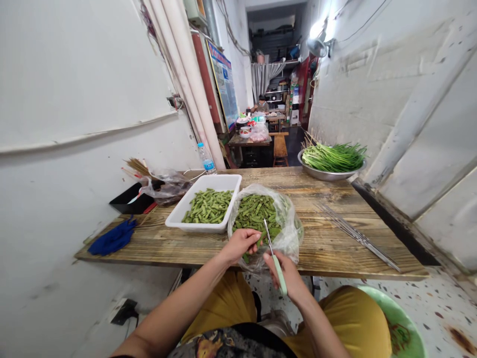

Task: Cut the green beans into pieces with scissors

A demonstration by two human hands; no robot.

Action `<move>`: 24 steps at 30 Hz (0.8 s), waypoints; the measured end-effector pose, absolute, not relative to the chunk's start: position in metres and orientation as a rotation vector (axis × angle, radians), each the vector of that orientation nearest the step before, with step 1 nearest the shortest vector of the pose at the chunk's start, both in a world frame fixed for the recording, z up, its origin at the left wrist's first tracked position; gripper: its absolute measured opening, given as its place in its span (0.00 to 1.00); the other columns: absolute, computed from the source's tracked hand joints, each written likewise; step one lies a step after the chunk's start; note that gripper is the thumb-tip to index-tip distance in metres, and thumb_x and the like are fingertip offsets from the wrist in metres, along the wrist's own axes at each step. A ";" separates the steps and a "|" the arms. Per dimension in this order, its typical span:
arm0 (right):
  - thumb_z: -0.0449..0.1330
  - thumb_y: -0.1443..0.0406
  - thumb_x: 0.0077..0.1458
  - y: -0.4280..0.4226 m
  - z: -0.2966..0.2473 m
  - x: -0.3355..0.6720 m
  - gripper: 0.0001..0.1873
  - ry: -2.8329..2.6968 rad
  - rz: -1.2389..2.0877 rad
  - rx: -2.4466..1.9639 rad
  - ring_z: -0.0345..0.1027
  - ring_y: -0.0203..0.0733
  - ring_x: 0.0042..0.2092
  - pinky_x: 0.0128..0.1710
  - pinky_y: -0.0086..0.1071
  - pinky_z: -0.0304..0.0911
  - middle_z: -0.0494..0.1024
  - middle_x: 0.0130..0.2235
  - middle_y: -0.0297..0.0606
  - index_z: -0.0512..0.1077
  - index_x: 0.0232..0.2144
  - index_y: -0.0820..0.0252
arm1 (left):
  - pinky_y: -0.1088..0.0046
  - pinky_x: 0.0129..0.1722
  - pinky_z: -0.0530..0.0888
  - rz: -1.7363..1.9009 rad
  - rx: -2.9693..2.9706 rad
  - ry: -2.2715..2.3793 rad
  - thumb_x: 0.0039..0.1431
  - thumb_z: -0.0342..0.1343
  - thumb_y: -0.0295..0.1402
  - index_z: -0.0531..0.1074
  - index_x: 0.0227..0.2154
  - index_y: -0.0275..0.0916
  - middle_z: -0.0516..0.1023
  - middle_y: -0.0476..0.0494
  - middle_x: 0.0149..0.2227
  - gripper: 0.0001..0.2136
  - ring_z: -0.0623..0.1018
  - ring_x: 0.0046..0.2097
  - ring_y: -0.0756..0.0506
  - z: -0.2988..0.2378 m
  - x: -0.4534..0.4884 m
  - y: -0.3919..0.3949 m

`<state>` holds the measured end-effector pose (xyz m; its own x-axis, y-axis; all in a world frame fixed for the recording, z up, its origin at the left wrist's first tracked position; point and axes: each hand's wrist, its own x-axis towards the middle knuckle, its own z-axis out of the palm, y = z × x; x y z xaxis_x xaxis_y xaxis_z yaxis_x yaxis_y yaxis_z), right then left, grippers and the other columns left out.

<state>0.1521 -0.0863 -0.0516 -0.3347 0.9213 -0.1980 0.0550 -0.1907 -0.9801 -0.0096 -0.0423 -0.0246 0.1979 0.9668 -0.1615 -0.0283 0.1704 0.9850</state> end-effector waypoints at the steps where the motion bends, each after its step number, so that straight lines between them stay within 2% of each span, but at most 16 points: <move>1: 0.56 0.47 0.50 -0.086 -0.052 0.151 0.21 -1.348 1.623 -1.211 0.49 0.28 0.13 0.10 0.23 0.51 0.56 0.15 0.23 0.60 0.24 0.57 | 0.82 0.16 0.60 0.957 1.124 1.095 0.47 0.58 0.41 0.72 0.23 0.32 0.70 0.52 0.18 0.14 0.65 0.17 0.57 -0.024 -0.010 -0.043; 3: 0.56 0.46 0.48 -0.086 -0.053 0.151 0.21 -1.302 1.639 -1.249 0.48 0.28 0.12 0.09 0.23 0.48 0.56 0.15 0.22 0.60 0.24 0.57 | 0.82 0.16 0.61 0.960 1.062 1.064 0.46 0.60 0.39 0.71 0.24 0.32 0.71 0.50 0.20 0.13 0.66 0.17 0.57 -0.024 -0.010 -0.043; 5: 0.57 0.47 0.48 -0.087 -0.054 0.150 0.21 -1.282 1.633 -1.238 0.51 0.29 0.13 0.09 0.24 0.50 0.59 0.17 0.23 0.61 0.25 0.57 | 0.82 0.18 0.65 0.987 0.954 1.023 0.44 0.62 0.38 0.70 0.27 0.32 0.73 0.50 0.22 0.13 0.70 0.19 0.56 -0.023 -0.010 -0.042; 8: 0.54 0.46 0.51 -0.090 -0.051 0.151 0.21 -1.290 1.638 -1.164 0.57 0.30 0.18 0.15 0.25 0.57 0.63 0.20 0.27 0.62 0.26 0.58 | 0.79 0.24 0.71 1.075 0.787 0.963 0.44 0.63 0.35 0.66 0.28 0.34 0.72 0.50 0.22 0.13 0.76 0.24 0.51 -0.024 -0.010 -0.041; 11: 0.50 0.46 0.53 -0.094 -0.046 0.151 0.22 -1.312 1.678 -1.155 0.59 0.31 0.19 0.18 0.26 0.58 0.63 0.21 0.28 0.62 0.25 0.59 | 0.77 0.28 0.73 1.186 0.693 0.932 0.44 0.64 0.34 0.64 0.27 0.35 0.71 0.51 0.22 0.14 0.78 0.28 0.48 -0.025 -0.008 -0.041; 18: 0.52 0.47 0.53 -0.097 -0.043 0.146 0.23 -1.329 1.670 -1.207 0.57 0.32 0.20 0.18 0.27 0.57 0.62 0.22 0.27 0.65 0.37 0.60 | 0.81 0.25 0.71 1.361 0.611 0.926 0.39 0.67 0.33 0.65 0.28 0.34 0.71 0.52 0.23 0.16 0.76 0.26 0.52 -0.027 -0.001 -0.047; 24: 0.51 0.47 0.53 -0.097 -0.040 0.145 0.23 -1.341 1.659 -1.183 0.57 0.31 0.19 0.17 0.27 0.57 0.62 0.22 0.27 0.66 0.36 0.61 | 0.81 0.25 0.70 1.413 0.602 0.944 0.37 0.67 0.34 0.66 0.28 0.34 0.72 0.52 0.23 0.17 0.76 0.26 0.53 -0.024 0.002 -0.049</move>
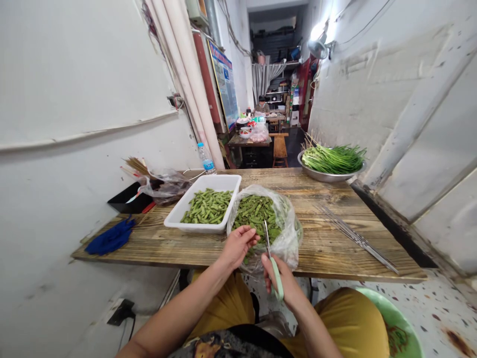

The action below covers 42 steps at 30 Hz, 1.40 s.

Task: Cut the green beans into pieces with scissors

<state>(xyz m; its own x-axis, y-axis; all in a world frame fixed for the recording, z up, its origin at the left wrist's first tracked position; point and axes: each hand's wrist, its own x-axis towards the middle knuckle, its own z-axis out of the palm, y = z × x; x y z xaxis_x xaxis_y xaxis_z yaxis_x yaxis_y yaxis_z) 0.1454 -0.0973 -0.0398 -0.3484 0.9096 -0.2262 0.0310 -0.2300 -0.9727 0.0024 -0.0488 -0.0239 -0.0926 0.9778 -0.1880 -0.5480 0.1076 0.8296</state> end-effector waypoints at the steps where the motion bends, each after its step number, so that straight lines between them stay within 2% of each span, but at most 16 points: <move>1: 0.51 0.47 0.53 -0.097 -0.040 0.145 0.23 -1.337 1.650 -1.185 0.57 0.32 0.19 0.17 0.27 0.57 0.62 0.22 0.27 0.66 0.37 0.61 | 0.80 0.26 0.70 1.417 0.598 0.943 0.37 0.67 0.34 0.66 0.27 0.34 0.73 0.52 0.23 0.17 0.76 0.27 0.52 -0.024 0.003 -0.049; 7: 0.53 0.47 0.52 -0.097 -0.039 0.144 0.23 -1.302 1.674 -1.181 0.59 0.33 0.20 0.18 0.28 0.59 0.64 0.22 0.28 0.66 0.39 0.59 | 0.77 0.30 0.72 1.435 0.566 0.941 0.37 0.67 0.33 0.65 0.25 0.35 0.73 0.51 0.23 0.16 0.77 0.29 0.51 -0.023 0.004 -0.053; 11: 0.53 0.46 0.51 -0.098 -0.040 0.141 0.22 -1.290 1.691 -1.175 0.58 0.32 0.19 0.17 0.27 0.58 0.63 0.22 0.27 0.65 0.32 0.59 | 0.76 0.32 0.72 1.412 0.576 0.940 0.36 0.67 0.33 0.65 0.24 0.35 0.72 0.52 0.23 0.16 0.77 0.29 0.51 -0.024 0.009 -0.057; 14: 0.54 0.46 0.50 -0.098 -0.043 0.139 0.22 -1.250 1.688 -1.181 0.53 0.29 0.16 0.13 0.25 0.53 0.60 0.19 0.25 0.62 0.26 0.58 | 0.76 0.33 0.72 1.397 0.595 0.955 0.37 0.67 0.34 0.64 0.23 0.35 0.73 0.51 0.23 0.16 0.77 0.30 0.50 -0.027 0.011 -0.057; 18: 0.56 0.46 0.49 -0.096 -0.048 0.140 0.21 -1.178 1.701 -1.218 0.51 0.28 0.14 0.10 0.24 0.50 0.60 0.19 0.24 0.61 0.26 0.57 | 0.70 0.36 0.73 1.522 0.753 1.102 0.42 0.63 0.36 0.65 0.26 0.35 0.74 0.48 0.25 0.13 0.77 0.30 0.48 -0.022 -0.017 -0.041; 20: 0.56 0.46 0.48 -0.094 -0.049 0.143 0.21 -1.156 1.675 -1.220 0.54 0.30 0.16 0.12 0.25 0.54 0.62 0.20 0.26 0.63 0.28 0.58 | 0.66 0.39 0.72 1.721 0.967 1.327 0.48 0.59 0.37 0.67 0.31 0.36 0.76 0.45 0.29 0.11 0.77 0.33 0.47 -0.013 -0.048 -0.029; 22: 0.56 0.46 0.48 -0.093 -0.049 0.145 0.22 -1.133 1.666 -1.223 0.57 0.32 0.18 0.14 0.27 0.58 0.64 0.22 0.28 0.64 0.31 0.58 | 0.62 0.45 0.70 1.826 1.300 1.665 0.51 0.55 0.36 0.69 0.37 0.36 0.76 0.40 0.37 0.12 0.75 0.41 0.43 -0.001 -0.078 -0.020; 24: 0.55 0.45 0.48 -0.092 -0.049 0.146 0.23 -1.130 1.681 -1.224 0.59 0.34 0.20 0.17 0.28 0.59 0.65 0.22 0.29 0.65 0.32 0.58 | 0.57 0.53 0.62 1.690 1.727 1.940 0.51 0.55 0.34 0.70 0.43 0.38 0.70 0.36 0.49 0.15 0.67 0.53 0.38 0.009 -0.095 -0.019; 26: 0.53 0.45 0.50 -0.092 -0.049 0.146 0.23 -1.132 1.698 -1.213 0.60 0.35 0.21 0.18 0.29 0.60 0.65 0.23 0.30 0.65 0.32 0.58 | 0.54 0.55 0.55 1.340 2.155 1.955 0.51 0.55 0.32 0.70 0.46 0.42 0.66 0.37 0.54 0.17 0.61 0.58 0.36 0.011 -0.094 -0.024; 29: 0.53 0.46 0.51 -0.094 -0.050 0.145 0.21 -1.145 1.719 -1.191 0.59 0.34 0.21 0.18 0.28 0.60 0.65 0.23 0.30 0.64 0.29 0.58 | 0.57 0.53 0.54 0.688 2.566 1.469 0.53 0.54 0.30 0.73 0.41 0.45 0.73 0.41 0.46 0.12 0.66 0.52 0.39 -0.005 -0.071 -0.035; 32: 0.53 0.47 0.52 -0.096 -0.052 0.146 0.20 -1.165 1.727 -1.184 0.59 0.32 0.21 0.18 0.27 0.60 0.65 0.23 0.30 0.63 0.27 0.58 | 0.60 0.51 0.55 0.431 2.538 1.216 0.50 0.57 0.29 0.76 0.34 0.42 0.77 0.41 0.37 0.08 0.70 0.45 0.41 -0.028 -0.052 -0.042; 34: 0.54 0.47 0.51 -0.097 -0.053 0.148 0.21 -1.171 1.735 -1.203 0.58 0.32 0.21 0.18 0.27 0.60 0.65 0.23 0.30 0.63 0.26 0.58 | 0.62 0.50 0.56 0.533 2.393 1.237 0.50 0.57 0.29 0.76 0.31 0.41 0.78 0.42 0.34 0.06 0.71 0.42 0.43 -0.039 -0.049 -0.042; 38: 0.54 0.47 0.52 -0.100 -0.054 0.148 0.20 -1.267 1.751 -1.191 0.59 0.31 0.20 0.17 0.25 0.59 0.64 0.23 0.28 0.64 0.30 0.58 | 0.68 0.47 0.63 1.005 1.936 1.265 0.52 0.55 0.34 0.78 0.31 0.44 0.79 0.43 0.36 0.07 0.74 0.40 0.45 -0.041 -0.049 -0.042; 42: 0.55 0.48 0.51 -0.100 -0.059 0.144 0.20 -1.365 1.735 -1.178 0.58 0.31 0.19 0.15 0.25 0.57 0.63 0.22 0.27 0.65 0.35 0.58 | 0.73 0.35 0.68 1.148 1.571 1.361 0.46 0.61 0.35 0.78 0.30 0.41 0.79 0.45 0.30 0.07 0.75 0.32 0.47 -0.040 -0.038 -0.045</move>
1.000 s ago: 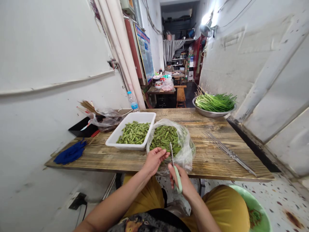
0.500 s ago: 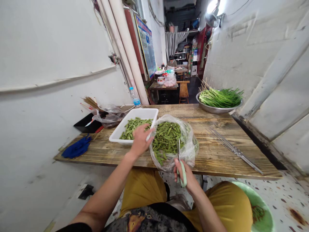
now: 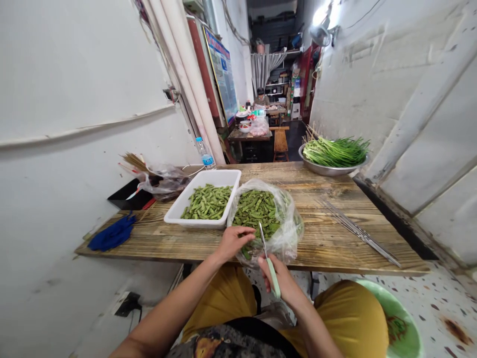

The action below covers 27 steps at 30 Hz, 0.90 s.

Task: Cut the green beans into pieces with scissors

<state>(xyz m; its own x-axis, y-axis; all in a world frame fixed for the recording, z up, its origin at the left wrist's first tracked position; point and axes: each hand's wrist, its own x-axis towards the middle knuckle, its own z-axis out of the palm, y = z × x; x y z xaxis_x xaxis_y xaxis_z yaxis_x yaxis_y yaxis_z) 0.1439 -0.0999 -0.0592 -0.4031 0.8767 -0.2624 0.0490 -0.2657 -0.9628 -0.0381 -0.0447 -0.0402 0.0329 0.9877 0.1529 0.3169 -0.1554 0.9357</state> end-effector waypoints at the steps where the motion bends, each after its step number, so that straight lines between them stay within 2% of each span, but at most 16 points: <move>1: 0.55 0.48 0.51 -0.100 -0.060 0.143 0.20 -1.373 1.738 -1.172 0.57 0.31 0.19 0.15 0.24 0.56 0.63 0.22 0.27 0.65 0.35 0.57 | 0.75 0.32 0.68 1.140 1.522 1.381 0.44 0.62 0.35 0.78 0.28 0.39 0.78 0.46 0.27 0.08 0.74 0.29 0.48 -0.041 -0.035 -0.046; 4: 0.55 0.47 0.51 -0.100 -0.061 0.143 0.20 -1.380 1.775 -1.139 0.57 0.30 0.19 0.15 0.24 0.56 0.63 0.22 0.26 0.65 0.35 0.57 | 0.78 0.23 0.64 1.131 1.415 1.376 0.40 0.63 0.37 0.74 0.22 0.36 0.73 0.50 0.20 0.09 0.69 0.22 0.52 -0.041 -0.026 -0.048; 9: 0.55 0.48 0.51 -0.102 -0.058 0.146 0.20 -1.402 1.765 -1.105 0.54 0.28 0.17 0.13 0.22 0.54 0.61 0.20 0.24 0.65 0.34 0.58 | 0.80 0.20 0.61 1.106 1.372 1.320 0.38 0.65 0.39 0.70 0.18 0.35 0.69 0.52 0.16 0.13 0.66 0.20 0.54 -0.034 -0.023 -0.048; 11: 0.56 0.47 0.50 -0.102 -0.057 0.147 0.20 -1.385 1.752 -1.163 0.51 0.27 0.14 0.10 0.22 0.51 0.58 0.17 0.22 0.65 0.31 0.58 | 0.80 0.21 0.62 1.094 1.349 1.289 0.37 0.65 0.38 0.70 0.19 0.35 0.70 0.52 0.17 0.12 0.66 0.20 0.54 -0.031 -0.023 -0.047; 13: 0.57 0.46 0.48 -0.101 -0.057 0.146 0.21 -1.360 1.717 -1.228 0.49 0.27 0.12 0.08 0.22 0.48 0.56 0.15 0.21 0.64 0.29 0.58 | 0.80 0.23 0.64 1.091 1.287 1.224 0.36 0.66 0.36 0.72 0.24 0.35 0.72 0.52 0.18 0.13 0.68 0.21 0.54 -0.030 -0.023 -0.047; 16: 0.59 0.47 0.47 -0.099 -0.058 0.146 0.23 -1.290 1.684 -1.217 0.52 0.28 0.13 0.09 0.22 0.52 0.59 0.17 0.22 0.65 0.35 0.58 | 0.79 0.27 0.68 1.109 1.091 1.092 0.36 0.67 0.33 0.72 0.33 0.34 0.76 0.49 0.23 0.18 0.72 0.24 0.53 -0.030 -0.022 -0.045; 18: 0.57 0.47 0.48 -0.099 -0.057 0.146 0.24 -1.247 1.692 -1.163 0.57 0.30 0.17 0.14 0.24 0.57 0.62 0.20 0.24 0.64 0.39 0.58 | 0.77 0.30 0.71 1.163 0.910 1.042 0.35 0.68 0.33 0.71 0.31 0.33 0.76 0.48 0.24 0.18 0.74 0.26 0.53 -0.031 -0.020 -0.044; 20: 0.55 0.47 0.51 -0.100 -0.055 0.146 0.23 -1.241 1.704 -1.135 0.60 0.32 0.21 0.17 0.25 0.60 0.64 0.23 0.27 0.65 0.39 0.58 | 0.77 0.32 0.72 1.224 0.755 1.018 0.34 0.68 0.32 0.70 0.27 0.33 0.76 0.48 0.23 0.16 0.76 0.27 0.52 -0.032 -0.017 -0.043; 27: 0.53 0.47 0.53 -0.101 -0.053 0.147 0.21 -1.274 1.697 -1.159 0.58 0.32 0.21 0.18 0.26 0.58 0.63 0.23 0.28 0.65 0.33 0.59 | 0.78 0.31 0.74 1.275 0.611 0.996 0.38 0.67 0.27 0.71 0.30 0.31 0.77 0.46 0.23 0.14 0.77 0.27 0.52 -0.029 -0.008 -0.047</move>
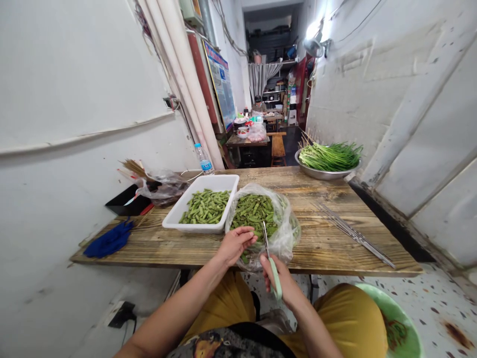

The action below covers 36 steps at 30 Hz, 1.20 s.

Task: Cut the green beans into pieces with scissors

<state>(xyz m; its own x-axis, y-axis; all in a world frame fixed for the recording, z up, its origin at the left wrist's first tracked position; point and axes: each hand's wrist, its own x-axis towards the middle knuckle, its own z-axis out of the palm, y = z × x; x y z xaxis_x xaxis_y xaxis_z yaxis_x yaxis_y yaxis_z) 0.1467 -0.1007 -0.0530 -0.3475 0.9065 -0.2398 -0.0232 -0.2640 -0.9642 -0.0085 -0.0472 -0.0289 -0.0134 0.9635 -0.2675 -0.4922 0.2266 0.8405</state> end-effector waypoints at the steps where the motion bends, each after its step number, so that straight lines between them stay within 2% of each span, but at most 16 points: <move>1: 0.53 0.47 0.53 -0.100 -0.052 0.147 0.20 -1.288 1.695 -1.152 0.58 0.32 0.21 0.18 0.26 0.58 0.63 0.23 0.28 0.65 0.32 0.59 | 0.78 0.32 0.74 1.285 0.601 0.998 0.38 0.67 0.27 0.71 0.29 0.31 0.77 0.46 0.23 0.13 0.77 0.27 0.52 -0.028 -0.007 -0.048; 5: 0.51 0.48 0.54 -0.098 -0.048 0.148 0.20 -1.351 1.659 -1.148 0.57 0.31 0.19 0.17 0.26 0.57 0.62 0.21 0.27 0.64 0.27 0.59 | 0.78 0.32 0.74 1.302 0.579 1.000 0.36 0.68 0.27 0.72 0.27 0.30 0.77 0.46 0.23 0.13 0.77 0.28 0.51 -0.027 -0.004 -0.049; 10: 0.54 0.48 0.52 -0.096 -0.050 0.147 0.19 -1.367 1.644 -1.124 0.57 0.30 0.19 0.16 0.25 0.57 0.61 0.21 0.26 0.64 0.31 0.59 | 0.78 0.31 0.73 1.328 0.582 0.983 0.33 0.69 0.29 0.72 0.26 0.31 0.77 0.46 0.23 0.15 0.77 0.27 0.52 -0.031 -0.001 -0.051; 15: 0.55 0.47 0.50 -0.096 -0.058 0.142 0.20 -1.312 1.669 -1.168 0.54 0.29 0.15 0.11 0.24 0.54 0.60 0.18 0.24 0.63 0.27 0.58 | 0.77 0.32 0.72 1.314 0.607 0.992 0.33 0.69 0.31 0.72 0.26 0.31 0.77 0.45 0.24 0.15 0.76 0.27 0.52 -0.041 0.006 -0.052; 18: 0.56 0.46 0.48 -0.095 -0.060 0.141 0.21 -1.218 1.685 -1.221 0.52 0.29 0.12 0.08 0.24 0.53 0.60 0.16 0.23 0.62 0.25 0.58 | 0.74 0.33 0.72 1.373 0.679 1.060 0.36 0.67 0.32 0.72 0.27 0.32 0.76 0.45 0.24 0.14 0.75 0.26 0.52 -0.037 -0.008 -0.044; 20: 0.57 0.46 0.48 -0.094 -0.059 0.142 0.21 -1.138 1.660 -1.231 0.54 0.29 0.14 0.09 0.25 0.55 0.62 0.18 0.24 0.62 0.27 0.58 | 0.71 0.34 0.72 1.556 0.857 1.224 0.42 0.64 0.34 0.72 0.29 0.33 0.76 0.45 0.25 0.12 0.75 0.28 0.50 -0.027 -0.032 -0.034; 23: 0.57 0.45 0.47 -0.093 -0.057 0.145 0.23 -1.067 1.667 -1.206 0.58 0.31 0.18 0.14 0.26 0.59 0.64 0.21 0.26 0.65 0.34 0.58 | 0.66 0.41 0.70 1.815 1.390 1.694 0.49 0.57 0.33 0.72 0.35 0.35 0.76 0.41 0.35 0.10 0.75 0.38 0.45 -0.004 -0.076 -0.022; 25: 0.56 0.45 0.47 -0.094 -0.055 0.146 0.26 -1.052 1.716 -1.170 0.60 0.32 0.21 0.18 0.27 0.61 0.65 0.24 0.28 0.65 0.38 0.59 | 0.60 0.49 0.65 1.648 1.832 1.954 0.51 0.55 0.31 0.72 0.40 0.38 0.72 0.37 0.48 0.12 0.70 0.50 0.41 0.007 -0.094 -0.021; 27: 0.55 0.45 0.48 -0.096 -0.055 0.145 0.26 -1.045 1.752 -1.136 0.60 0.33 0.22 0.20 0.28 0.61 0.65 0.24 0.29 0.64 0.40 0.59 | 0.58 0.51 0.60 1.292 2.221 1.995 0.53 0.54 0.30 0.73 0.41 0.40 0.70 0.37 0.51 0.12 0.66 0.53 0.39 0.007 -0.095 -0.026; 30: 0.55 0.46 0.50 -0.098 -0.056 0.143 0.24 -1.074 1.763 -1.124 0.59 0.33 0.22 0.19 0.28 0.59 0.64 0.24 0.29 0.64 0.38 0.59 | 0.61 0.46 0.60 0.598 2.590 1.654 0.56 0.51 0.30 0.76 0.33 0.40 0.76 0.41 0.39 0.08 0.70 0.44 0.42 -0.013 -0.076 -0.037; 32: 0.55 0.48 0.51 -0.100 -0.058 0.143 0.21 -1.130 1.758 -1.123 0.59 0.32 0.21 0.18 0.27 0.59 0.63 0.24 0.29 0.65 0.35 0.59 | 0.62 0.43 0.59 0.283 2.616 1.578 0.56 0.52 0.32 0.75 0.27 0.38 0.75 0.41 0.32 0.08 0.70 0.40 0.43 -0.030 -0.063 -0.042; 34: 0.54 0.48 0.52 -0.102 -0.059 0.144 0.20 -1.183 1.756 -1.126 0.59 0.32 0.21 0.18 0.27 0.59 0.63 0.24 0.29 0.65 0.33 0.59 | 0.61 0.42 0.58 0.199 2.547 1.714 0.55 0.52 0.33 0.75 0.25 0.37 0.74 0.40 0.31 0.09 0.69 0.40 0.41 -0.042 -0.057 -0.044; 36: 0.54 0.48 0.52 -0.103 -0.060 0.145 0.19 -1.204 1.763 -1.145 0.59 0.32 0.21 0.18 0.26 0.59 0.63 0.24 0.29 0.65 0.31 0.59 | 0.61 0.42 0.58 0.271 2.476 1.739 0.57 0.50 0.33 0.75 0.27 0.36 0.74 0.38 0.32 0.10 0.68 0.41 0.40 -0.044 -0.060 -0.045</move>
<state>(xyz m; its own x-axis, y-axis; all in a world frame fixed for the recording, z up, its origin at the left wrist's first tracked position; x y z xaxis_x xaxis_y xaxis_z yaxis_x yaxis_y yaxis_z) 0.1449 -0.1030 -0.0597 -0.3611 0.8908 -0.2757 -0.0674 -0.3198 -0.9451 -0.0602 -0.0451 -0.0445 0.3304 0.9400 0.0855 0.9215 -0.3409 0.1860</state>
